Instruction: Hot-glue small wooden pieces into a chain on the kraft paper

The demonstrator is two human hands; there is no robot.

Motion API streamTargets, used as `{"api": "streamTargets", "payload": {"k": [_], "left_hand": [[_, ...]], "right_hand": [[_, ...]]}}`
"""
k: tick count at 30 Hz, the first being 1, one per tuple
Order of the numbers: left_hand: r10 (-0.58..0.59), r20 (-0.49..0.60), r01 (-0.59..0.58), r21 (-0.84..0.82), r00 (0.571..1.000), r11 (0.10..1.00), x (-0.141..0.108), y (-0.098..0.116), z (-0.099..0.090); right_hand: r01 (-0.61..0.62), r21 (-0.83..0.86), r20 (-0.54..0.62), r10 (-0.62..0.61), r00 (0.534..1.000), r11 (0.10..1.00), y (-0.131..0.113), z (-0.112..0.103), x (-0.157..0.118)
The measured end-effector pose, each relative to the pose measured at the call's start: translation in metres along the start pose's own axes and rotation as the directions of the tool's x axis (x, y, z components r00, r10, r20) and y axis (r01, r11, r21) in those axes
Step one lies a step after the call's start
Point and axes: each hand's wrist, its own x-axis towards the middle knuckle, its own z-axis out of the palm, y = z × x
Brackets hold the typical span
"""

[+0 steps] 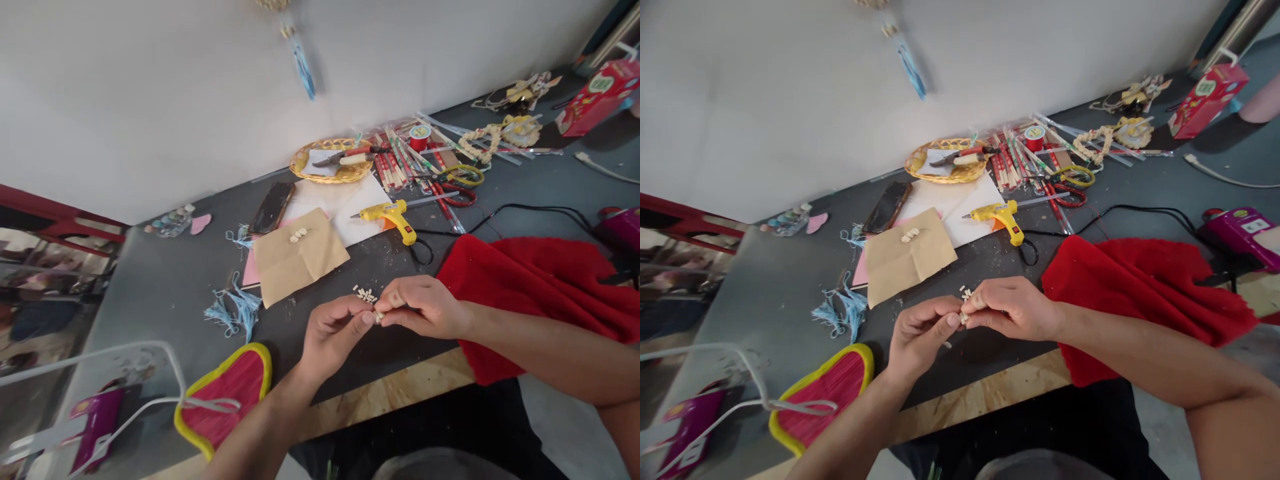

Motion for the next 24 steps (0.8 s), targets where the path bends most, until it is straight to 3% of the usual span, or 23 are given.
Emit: {"api": "streamTargets", "payload": {"k": [5,11,24], "left_hand": [[-0.155,0.046,0.161,-0.184,0.987,0.97,0.0024,-0.0056,-0.002],[-0.255,0.15,0.294,-0.388,0.955,0.874,0.0054,-0.0028,0.0008],[-0.298,0.131,0.326,-0.373,0.945,0.869,0.0058,0.001,0.0026]], "right_hand": [[0.006,0.021,0.004,-0.006,1.0,1.0,-0.0015,0.0015,-0.0003],[-0.012,0.051,0.03,0.01,0.999,0.999,-0.005,0.0016,-0.0009],[-0.031,0.07,0.037,0.028,0.999,0.997,-0.004,0.0039,-0.0021]]}}
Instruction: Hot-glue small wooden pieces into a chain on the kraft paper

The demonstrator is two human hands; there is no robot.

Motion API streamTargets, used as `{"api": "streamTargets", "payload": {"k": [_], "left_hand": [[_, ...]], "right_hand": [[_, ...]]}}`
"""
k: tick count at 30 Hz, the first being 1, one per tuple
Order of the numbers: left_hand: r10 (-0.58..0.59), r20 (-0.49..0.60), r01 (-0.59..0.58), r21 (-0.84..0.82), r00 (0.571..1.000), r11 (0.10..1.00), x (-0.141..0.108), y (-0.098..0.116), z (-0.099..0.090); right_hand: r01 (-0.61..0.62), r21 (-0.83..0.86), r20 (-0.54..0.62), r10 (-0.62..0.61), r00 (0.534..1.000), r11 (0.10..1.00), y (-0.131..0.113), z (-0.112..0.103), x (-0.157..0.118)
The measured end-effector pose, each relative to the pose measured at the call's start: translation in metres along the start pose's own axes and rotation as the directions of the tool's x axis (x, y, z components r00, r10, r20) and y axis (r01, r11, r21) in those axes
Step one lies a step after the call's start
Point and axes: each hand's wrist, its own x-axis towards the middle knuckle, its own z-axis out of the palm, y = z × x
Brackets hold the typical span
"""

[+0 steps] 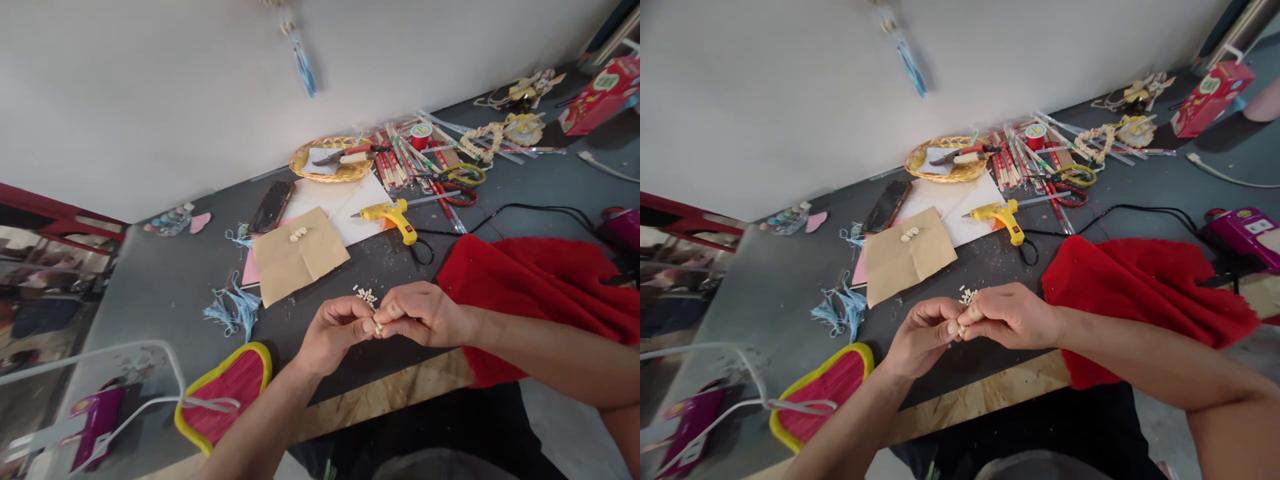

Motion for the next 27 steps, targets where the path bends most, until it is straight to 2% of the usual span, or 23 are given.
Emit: {"api": "streamTargets", "payload": {"k": [8,15,21,27], "left_hand": [[0.05,-0.001,-0.05,0.023,0.999,0.998,0.0014,-0.0031,-0.0018],[0.164,-0.061,-0.158,0.093,0.985,0.983,0.0015,-0.0078,-0.0023],[0.121,-0.073,-0.108,0.166,0.99,0.98,-0.0008,-0.0051,-0.0022],[0.093,-0.109,-0.072,0.177,0.99,0.982,-0.0004,-0.0056,-0.0018]], "right_hand": [[-0.017,-0.01,0.011,0.018,1.0,1.0,-0.0002,-0.0014,0.0011],[-0.011,-0.095,-0.033,0.008,0.999,0.995,0.0032,-0.0082,0.0034],[0.058,-0.135,-0.023,-0.061,0.998,0.989,0.0065,-0.0072,0.0022],[0.051,-0.168,-0.007,-0.053,0.999,0.984,0.008,-0.0076,-0.0004]]}}
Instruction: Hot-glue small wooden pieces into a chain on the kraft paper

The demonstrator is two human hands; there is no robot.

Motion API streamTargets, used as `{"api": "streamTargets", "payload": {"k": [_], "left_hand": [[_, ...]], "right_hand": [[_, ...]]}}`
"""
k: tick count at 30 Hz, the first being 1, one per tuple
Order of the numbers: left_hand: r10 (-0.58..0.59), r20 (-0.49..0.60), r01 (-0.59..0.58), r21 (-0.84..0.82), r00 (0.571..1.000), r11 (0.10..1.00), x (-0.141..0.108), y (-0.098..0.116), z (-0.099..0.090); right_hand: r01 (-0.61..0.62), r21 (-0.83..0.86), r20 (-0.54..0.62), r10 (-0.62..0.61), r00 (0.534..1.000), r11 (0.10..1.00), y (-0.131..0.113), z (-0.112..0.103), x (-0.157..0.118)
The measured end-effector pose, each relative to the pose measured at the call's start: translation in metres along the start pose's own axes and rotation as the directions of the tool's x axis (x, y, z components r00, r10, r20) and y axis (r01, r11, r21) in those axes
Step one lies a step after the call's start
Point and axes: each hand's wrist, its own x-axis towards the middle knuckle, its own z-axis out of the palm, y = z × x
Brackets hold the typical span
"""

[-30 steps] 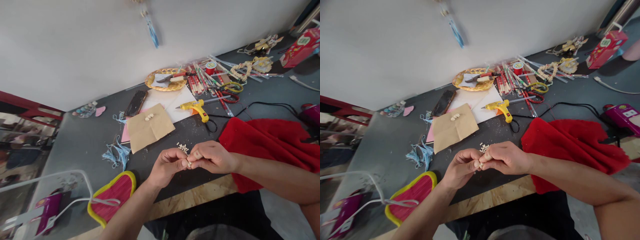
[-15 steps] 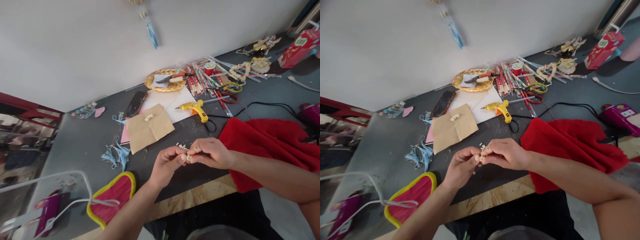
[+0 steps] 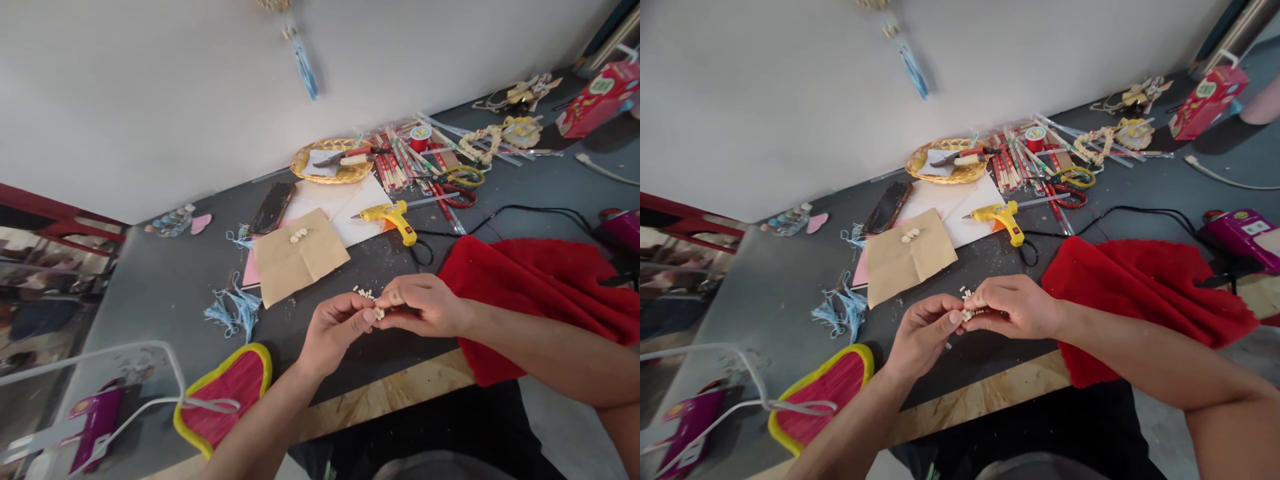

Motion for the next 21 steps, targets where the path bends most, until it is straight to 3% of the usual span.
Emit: {"api": "streamTargets", "payload": {"k": [7,13,21], "left_hand": [[0.001,0.049,0.001,-0.039,0.999,0.999,-0.0002,0.0,-0.0018],[-0.022,0.047,0.022,-0.002,0.999,1.0,0.0009,0.0014,-0.001],[0.037,0.018,-0.038,0.071,0.999,0.997,-0.0025,-0.0005,0.0]], "right_hand": [[0.004,-0.037,-0.013,-0.005,1.0,0.999,-0.0014,0.0009,0.001],[0.028,-0.053,-0.003,-0.028,1.0,0.998,-0.0006,0.0007,0.0019],[0.015,-0.024,-0.041,-0.016,0.999,1.0,-0.0014,0.0041,0.0022]]}}
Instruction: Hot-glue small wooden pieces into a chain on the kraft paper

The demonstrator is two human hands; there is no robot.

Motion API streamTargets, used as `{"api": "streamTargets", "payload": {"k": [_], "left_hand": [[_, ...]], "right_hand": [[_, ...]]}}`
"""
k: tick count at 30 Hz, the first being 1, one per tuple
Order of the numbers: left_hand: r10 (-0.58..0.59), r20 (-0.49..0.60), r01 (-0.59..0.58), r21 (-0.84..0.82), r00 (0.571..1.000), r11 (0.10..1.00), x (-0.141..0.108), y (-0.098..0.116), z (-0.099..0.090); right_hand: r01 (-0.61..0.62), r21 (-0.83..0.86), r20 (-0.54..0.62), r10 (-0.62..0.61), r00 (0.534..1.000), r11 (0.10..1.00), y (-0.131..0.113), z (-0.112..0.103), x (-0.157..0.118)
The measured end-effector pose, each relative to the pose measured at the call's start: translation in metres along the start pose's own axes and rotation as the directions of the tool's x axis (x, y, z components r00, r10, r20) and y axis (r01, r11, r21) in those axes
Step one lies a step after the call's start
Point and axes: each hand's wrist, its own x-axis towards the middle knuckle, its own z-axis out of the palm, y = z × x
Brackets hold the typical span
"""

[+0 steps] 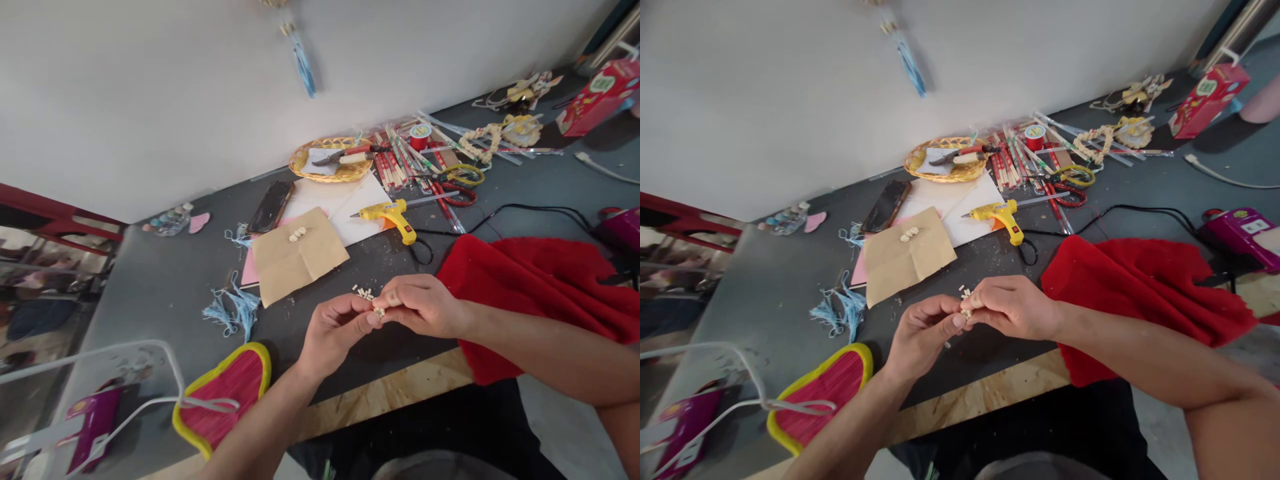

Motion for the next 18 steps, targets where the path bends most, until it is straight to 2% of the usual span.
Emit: {"api": "streamTargets", "payload": {"k": [5,11,18], "left_hand": [[-0.013,0.011,0.014,-0.084,1.0,0.996,0.0023,-0.0001,0.001],[-0.114,0.096,0.135,-0.257,0.989,0.957,0.0055,0.0032,0.0029],[-0.022,0.032,0.027,-0.167,0.999,0.986,0.0067,0.0003,0.0008]], "right_hand": [[-0.067,0.057,0.014,0.066,0.998,0.996,0.0012,0.0011,-0.0006],[-0.069,0.088,0.03,0.067,0.997,0.994,0.0015,-0.0019,-0.0028],[-0.033,0.034,0.035,0.031,0.999,0.999,0.0027,-0.007,0.0001]]}}
